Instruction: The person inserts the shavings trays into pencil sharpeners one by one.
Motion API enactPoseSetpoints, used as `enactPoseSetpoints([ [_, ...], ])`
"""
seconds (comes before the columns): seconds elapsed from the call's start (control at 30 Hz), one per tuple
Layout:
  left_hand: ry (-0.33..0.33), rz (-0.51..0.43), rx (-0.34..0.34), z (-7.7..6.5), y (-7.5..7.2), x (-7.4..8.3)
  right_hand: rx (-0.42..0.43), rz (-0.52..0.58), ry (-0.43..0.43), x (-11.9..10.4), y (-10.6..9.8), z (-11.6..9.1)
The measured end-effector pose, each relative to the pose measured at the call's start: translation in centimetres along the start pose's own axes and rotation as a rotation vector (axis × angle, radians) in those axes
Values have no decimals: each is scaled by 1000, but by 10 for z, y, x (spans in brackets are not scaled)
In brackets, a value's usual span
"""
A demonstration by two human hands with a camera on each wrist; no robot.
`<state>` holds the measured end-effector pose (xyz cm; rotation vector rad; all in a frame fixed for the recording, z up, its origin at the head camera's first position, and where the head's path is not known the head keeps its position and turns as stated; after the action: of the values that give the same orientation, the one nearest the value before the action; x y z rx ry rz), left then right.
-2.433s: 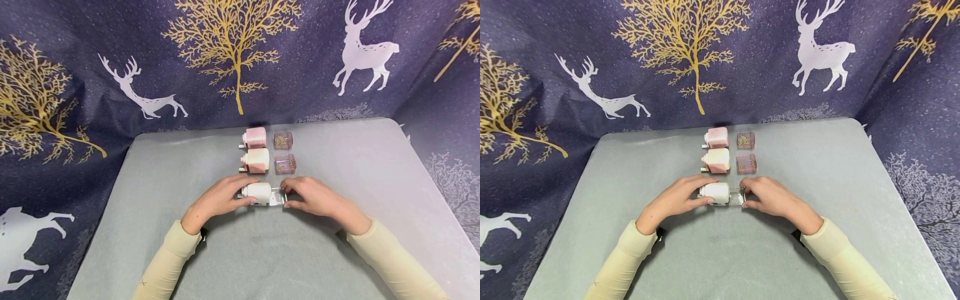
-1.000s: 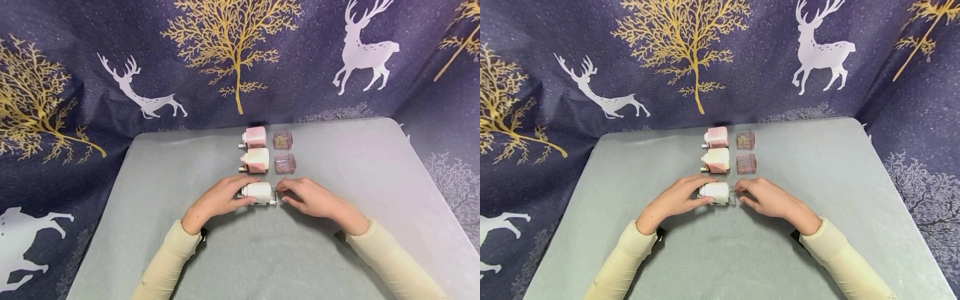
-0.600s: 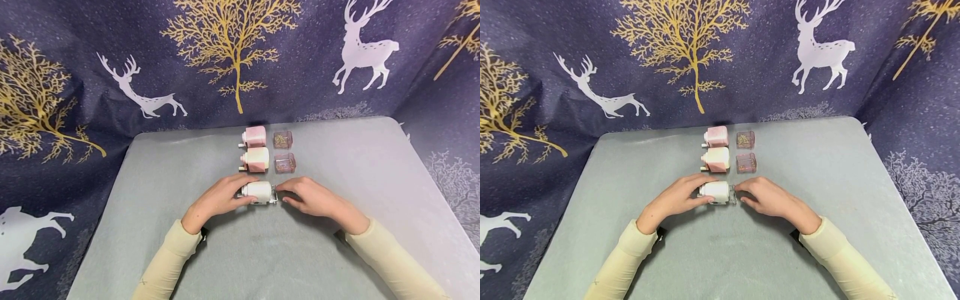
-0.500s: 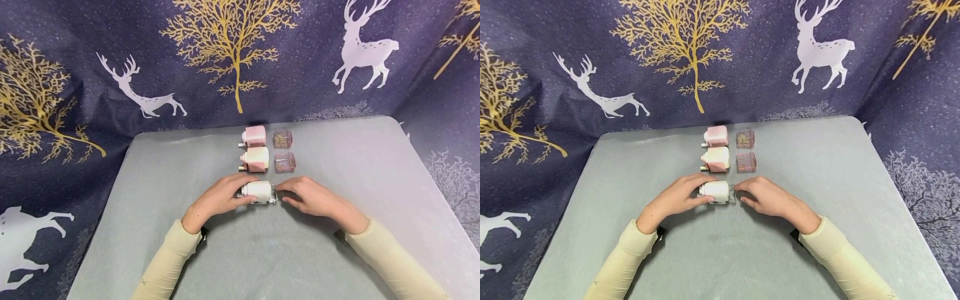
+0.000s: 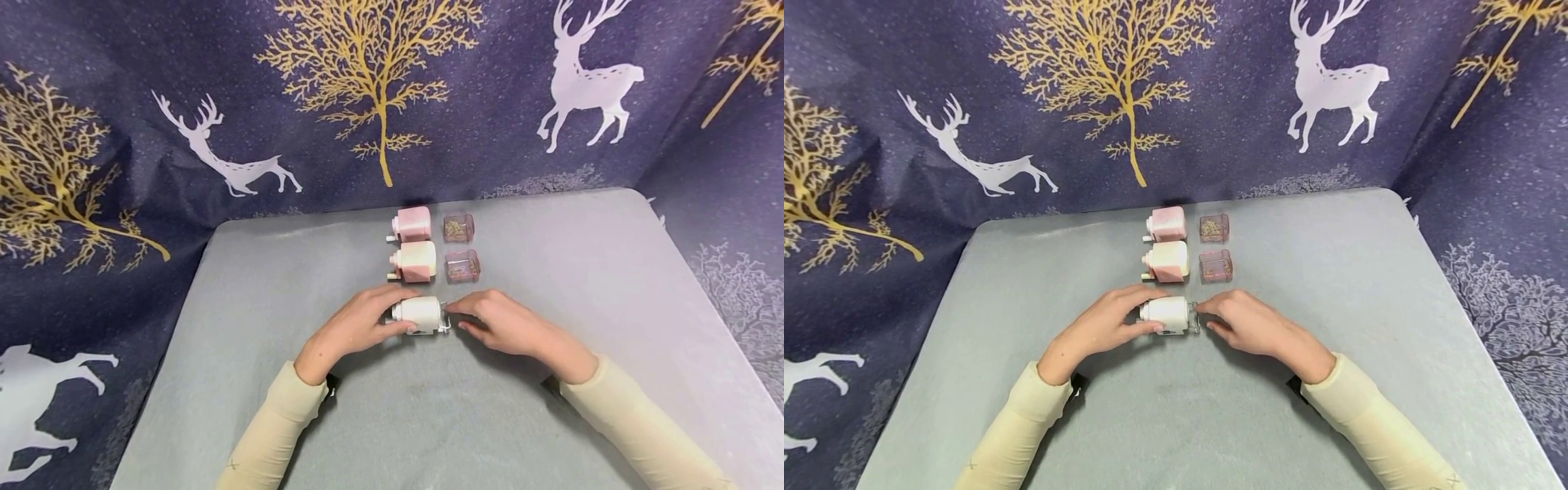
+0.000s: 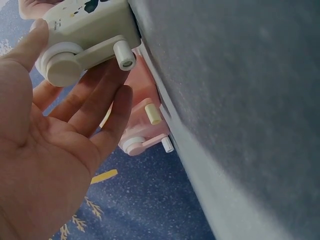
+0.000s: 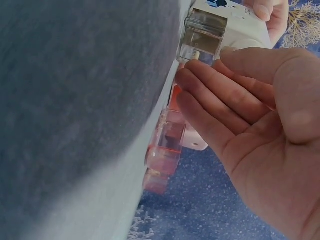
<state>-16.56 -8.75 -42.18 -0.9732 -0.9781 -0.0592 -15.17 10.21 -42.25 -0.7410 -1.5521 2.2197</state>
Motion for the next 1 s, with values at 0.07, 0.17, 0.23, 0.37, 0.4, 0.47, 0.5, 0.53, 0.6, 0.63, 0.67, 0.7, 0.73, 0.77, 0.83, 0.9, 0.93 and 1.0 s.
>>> enactPoseSetpoints([
  [0.07, -6, -5, 1, 0, 0, -1, 0, 4, 0, 0, 1, 0],
  [0.17, -17, -11, 0, 0, 1, -2, 3, 8, -1, -1, 2, 0],
  [0.23, -22, -16, 0, 0, 1, -2, 5, 8, -1, -1, 3, 0],
  [0.37, -25, -22, 1, 0, 1, -3, 3, 8, 6, -2, 3, 1],
  [0.4, -26, -22, 1, 0, 1, -3, -1, 7, 8, -2, 4, 1],
  [0.47, -22, -25, 3, 0, 1, -2, -12, 6, 12, -3, 5, 1],
  [0.5, -20, -25, 5, 0, 1, -2, -18, 4, 14, -4, 6, 1],
  [0.53, -19, -25, 6, 0, 0, -2, -23, 3, 15, -5, 6, 2],
  [0.6, -12, -26, 11, 0, 0, -2, -35, -2, 22, -6, 8, 2],
  [0.63, -8, -27, 14, 0, 0, -2, -39, -4, 27, -6, 8, 2],
  [0.67, -8, -22, 17, 0, 0, -2, -43, -5, 33, -6, 9, 2],
  [0.7, -7, -21, 20, 0, 0, -2, -47, -4, 40, -6, 9, 2],
  [0.73, -7, -20, 21, 0, 0, -2, -51, -2, 47, -6, 10, 2],
  [0.77, -8, -20, 23, 0, 0, -3, -58, 0, 54, -5, 11, 2],
  [0.83, -16, -20, 27, 0, 0, -3, -70, 8, 65, -5, 11, 1],
  [0.9, -24, -24, 29, 0, 0, -3, -80, 21, 73, -4, 12, 1],
  [0.93, -27, -27, 28, 0, 0, -3, -84, 28, 76, -4, 12, 1],
  [1.0, -29, -35, 25, 0, 0, -3, -89, 39, 81, -4, 13, 1],
])
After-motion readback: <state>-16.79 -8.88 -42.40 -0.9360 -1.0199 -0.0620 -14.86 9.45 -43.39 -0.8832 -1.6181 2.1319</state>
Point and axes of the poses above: each hand's wrist, its own z-axis towards the middle knuckle, its own y-axis out of the palm, x = y × z, the point moved 7 cm from there along z, towards the middle knuckle, and after that the axes turned 15 degrees about -z, right-handed, at the moved point
